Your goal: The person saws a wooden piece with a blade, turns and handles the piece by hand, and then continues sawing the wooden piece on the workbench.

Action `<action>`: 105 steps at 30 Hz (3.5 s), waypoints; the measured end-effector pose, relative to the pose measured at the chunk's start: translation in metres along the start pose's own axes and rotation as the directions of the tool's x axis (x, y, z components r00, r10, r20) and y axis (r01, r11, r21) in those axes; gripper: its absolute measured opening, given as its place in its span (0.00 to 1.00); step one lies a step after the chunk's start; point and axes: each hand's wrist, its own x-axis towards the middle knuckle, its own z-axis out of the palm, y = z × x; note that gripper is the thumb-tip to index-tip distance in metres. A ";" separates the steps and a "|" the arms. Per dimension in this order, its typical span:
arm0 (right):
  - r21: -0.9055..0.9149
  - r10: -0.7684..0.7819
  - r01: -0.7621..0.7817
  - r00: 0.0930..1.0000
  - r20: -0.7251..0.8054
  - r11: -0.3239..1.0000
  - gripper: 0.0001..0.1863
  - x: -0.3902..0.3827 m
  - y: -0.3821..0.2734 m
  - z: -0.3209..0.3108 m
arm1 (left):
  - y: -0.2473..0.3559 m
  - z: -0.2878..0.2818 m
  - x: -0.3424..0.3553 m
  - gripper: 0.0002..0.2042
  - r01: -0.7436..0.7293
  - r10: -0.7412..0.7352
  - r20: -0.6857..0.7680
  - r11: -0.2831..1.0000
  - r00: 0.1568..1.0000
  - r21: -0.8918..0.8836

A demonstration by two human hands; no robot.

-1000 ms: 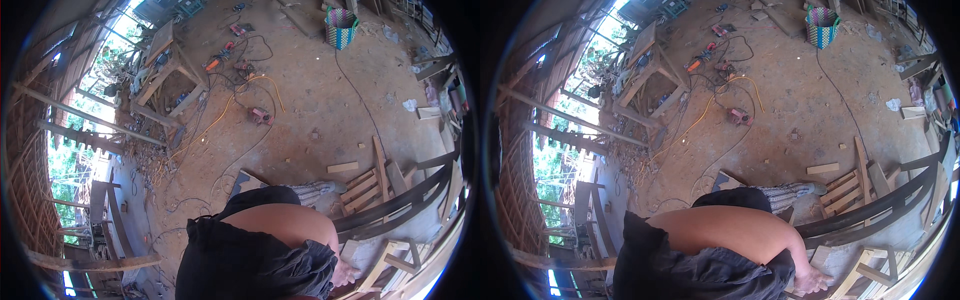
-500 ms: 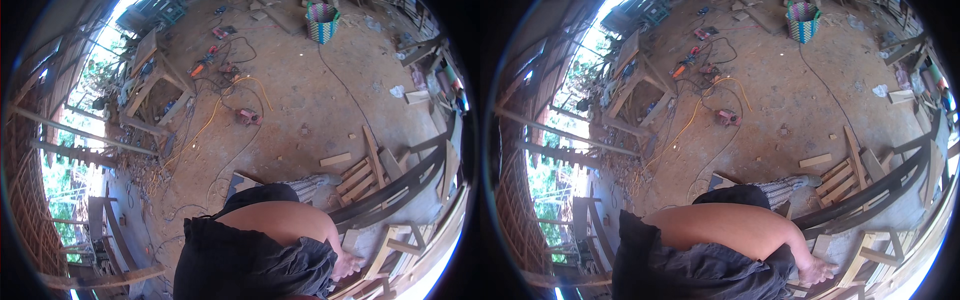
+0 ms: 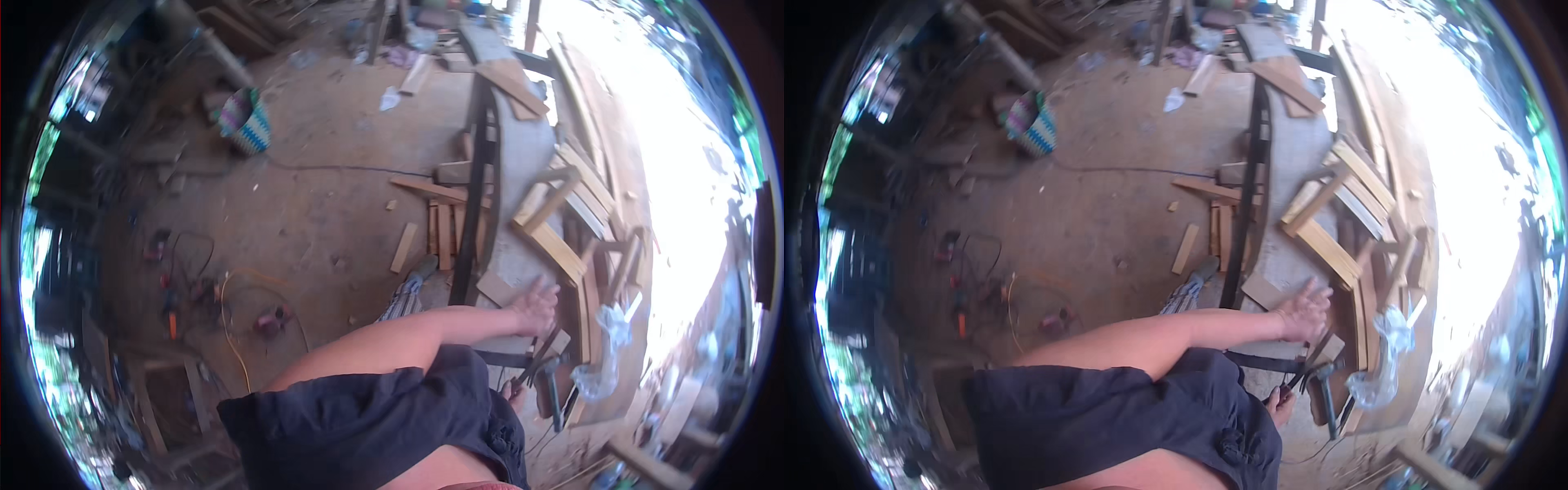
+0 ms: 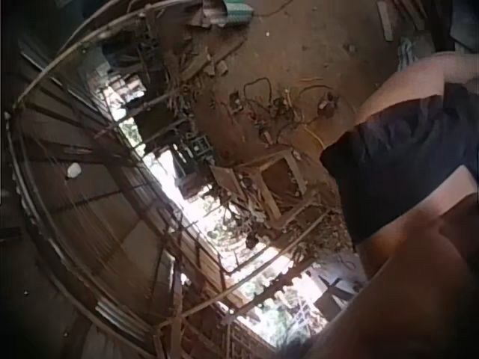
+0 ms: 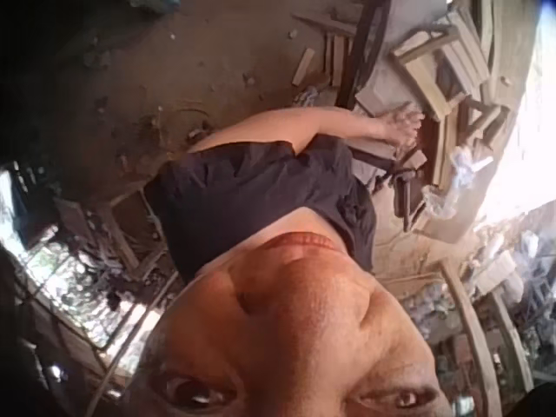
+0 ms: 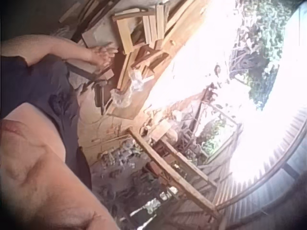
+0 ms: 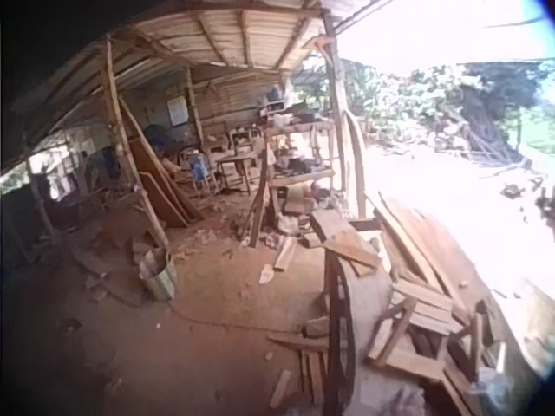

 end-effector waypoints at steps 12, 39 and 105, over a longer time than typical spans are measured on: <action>-0.504 0.033 -0.053 0.998 -0.050 0.862 0.11 -0.024 -0.093 0.010 | -0.001 -0.004 0.005 0.15 0.004 -0.005 -0.013 0.999 1.000 -0.034; -0.467 -0.131 0.039 0.977 -0.167 0.883 0.10 -0.004 -0.102 0.013 | 0.000 -0.004 0.006 0.16 -0.019 0.019 0.008 0.999 1.000 0.041; -0.633 -0.001 -0.084 0.991 -0.132 0.769 0.10 0.017 -0.114 0.022 | 0.005 -0.010 0.007 0.15 0.008 -0.008 0.001 1.000 1.000 0.024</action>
